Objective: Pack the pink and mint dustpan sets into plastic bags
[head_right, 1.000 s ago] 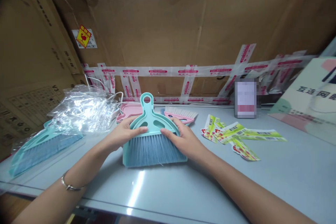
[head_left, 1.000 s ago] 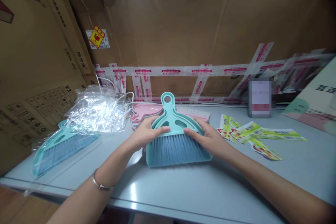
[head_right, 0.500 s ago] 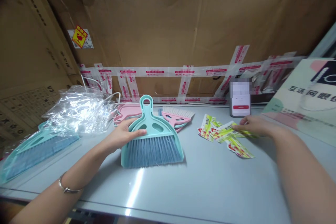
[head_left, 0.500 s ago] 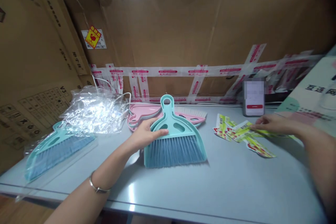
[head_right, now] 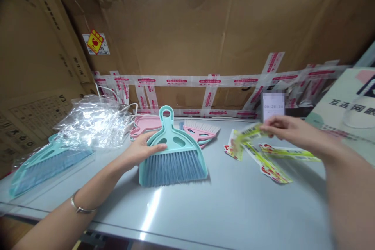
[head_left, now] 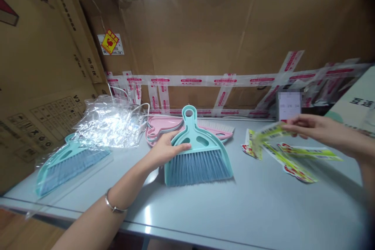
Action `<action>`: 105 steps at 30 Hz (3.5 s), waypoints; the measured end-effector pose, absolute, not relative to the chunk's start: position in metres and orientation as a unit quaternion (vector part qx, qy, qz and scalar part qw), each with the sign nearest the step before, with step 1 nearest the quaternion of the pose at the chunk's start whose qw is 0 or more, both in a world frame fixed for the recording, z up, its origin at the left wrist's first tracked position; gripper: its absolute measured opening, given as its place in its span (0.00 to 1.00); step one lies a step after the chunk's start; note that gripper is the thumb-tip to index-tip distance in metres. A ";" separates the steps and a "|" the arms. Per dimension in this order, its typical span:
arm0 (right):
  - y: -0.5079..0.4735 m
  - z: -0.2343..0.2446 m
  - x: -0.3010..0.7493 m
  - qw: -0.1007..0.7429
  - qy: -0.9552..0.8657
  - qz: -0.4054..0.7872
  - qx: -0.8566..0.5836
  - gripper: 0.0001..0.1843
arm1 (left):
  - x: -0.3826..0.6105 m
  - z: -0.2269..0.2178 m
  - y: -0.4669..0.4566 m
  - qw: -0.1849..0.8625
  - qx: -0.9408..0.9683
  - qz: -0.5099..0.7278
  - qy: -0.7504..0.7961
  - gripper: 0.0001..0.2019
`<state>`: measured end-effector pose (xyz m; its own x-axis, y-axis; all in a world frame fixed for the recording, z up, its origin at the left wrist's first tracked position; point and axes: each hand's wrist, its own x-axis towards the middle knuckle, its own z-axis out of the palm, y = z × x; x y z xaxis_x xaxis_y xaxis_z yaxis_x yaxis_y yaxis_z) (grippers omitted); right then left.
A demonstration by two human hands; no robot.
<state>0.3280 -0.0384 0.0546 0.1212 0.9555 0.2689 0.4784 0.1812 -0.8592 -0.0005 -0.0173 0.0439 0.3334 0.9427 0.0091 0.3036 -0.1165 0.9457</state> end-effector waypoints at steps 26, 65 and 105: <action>-0.031 0.013 0.218 0.409 -0.642 0.438 -0.478 0.16 | -0.002 0.040 -0.017 0.522 0.622 0.354 0.465 0.26; -0.045 0.017 0.199 0.599 -0.280 0.637 -0.397 0.36 | -0.103 0.043 0.028 -0.137 0.552 0.245 0.785 0.32; -0.045 0.013 0.211 0.473 -0.383 0.687 -0.396 0.24 | -0.029 0.029 0.002 -0.047 0.802 0.343 0.487 0.36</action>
<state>0.2112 -0.0451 0.0130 -0.2381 0.9539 -0.1824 -0.3466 -0.2589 -0.9016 -0.0287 0.0023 0.0291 0.2906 0.7485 0.5960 0.8129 -0.5217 0.2589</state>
